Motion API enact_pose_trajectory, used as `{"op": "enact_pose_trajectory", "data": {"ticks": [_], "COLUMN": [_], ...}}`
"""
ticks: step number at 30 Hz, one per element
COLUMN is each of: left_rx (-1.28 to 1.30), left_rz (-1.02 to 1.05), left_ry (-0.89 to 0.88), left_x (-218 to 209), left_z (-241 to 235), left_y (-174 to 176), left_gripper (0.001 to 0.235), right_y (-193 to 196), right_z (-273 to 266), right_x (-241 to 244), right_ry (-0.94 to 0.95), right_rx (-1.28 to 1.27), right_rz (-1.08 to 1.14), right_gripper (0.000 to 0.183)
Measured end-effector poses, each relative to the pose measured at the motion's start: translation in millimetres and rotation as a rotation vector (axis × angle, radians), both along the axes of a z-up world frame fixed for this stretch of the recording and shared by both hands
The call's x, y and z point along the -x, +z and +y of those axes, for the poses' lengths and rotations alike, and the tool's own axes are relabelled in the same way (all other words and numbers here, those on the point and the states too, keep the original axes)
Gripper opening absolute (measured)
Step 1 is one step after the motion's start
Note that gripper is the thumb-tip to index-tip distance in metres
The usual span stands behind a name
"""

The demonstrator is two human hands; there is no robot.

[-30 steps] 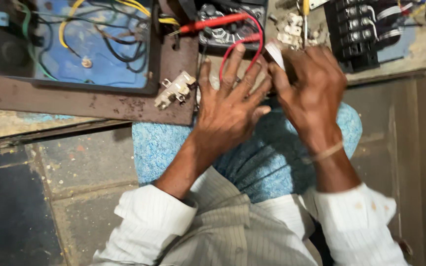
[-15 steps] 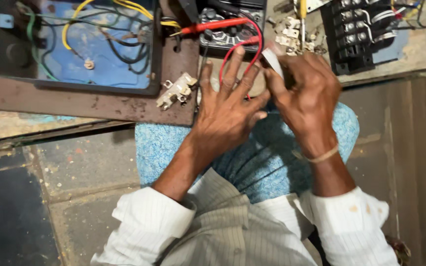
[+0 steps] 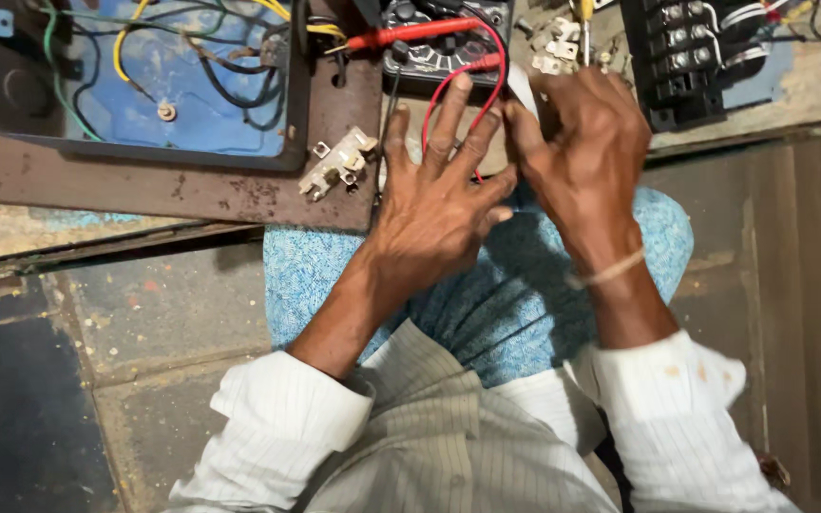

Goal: The person works on an electrical panel and components, using a multimeter and a screwdriver to work with wires and small parts.

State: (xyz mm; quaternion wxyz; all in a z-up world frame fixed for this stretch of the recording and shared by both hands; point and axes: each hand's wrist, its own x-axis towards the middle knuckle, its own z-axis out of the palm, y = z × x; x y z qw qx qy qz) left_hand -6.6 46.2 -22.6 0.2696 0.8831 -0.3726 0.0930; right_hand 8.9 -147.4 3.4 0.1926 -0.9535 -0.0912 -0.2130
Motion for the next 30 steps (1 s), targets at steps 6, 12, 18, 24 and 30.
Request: {"op": "enact_pose_trajectory", "data": {"ticks": [6,12,18,24,30], "left_rx": [0.008,0.0,0.033,0.03,0.001], "left_rz": [-0.017,-0.042,-0.007,-0.042,-0.012], "left_ry": [0.018,0.013,0.015,0.033,-0.013], "left_x": [-3,-1,1,-5,0], "left_z": [1,-2,-1,-1,0], "left_y": [4,-1,1,4,-2], "left_gripper": [0.043,0.044,0.043,0.043,0.036], "right_y": [7,-4,0,13,5], "right_z": [2,-1,5,8,8], "right_x": [9,-2,-2,13,1], "right_ry": [0.017,0.026,0.007,0.014,0.035], "right_rx": [-0.034,-0.023,-0.059,-0.058,-0.032], "right_rz": [0.008,-0.04,0.005,0.004,-0.053], "right_gripper": [0.022,0.018,0.02,0.02,0.018]}}
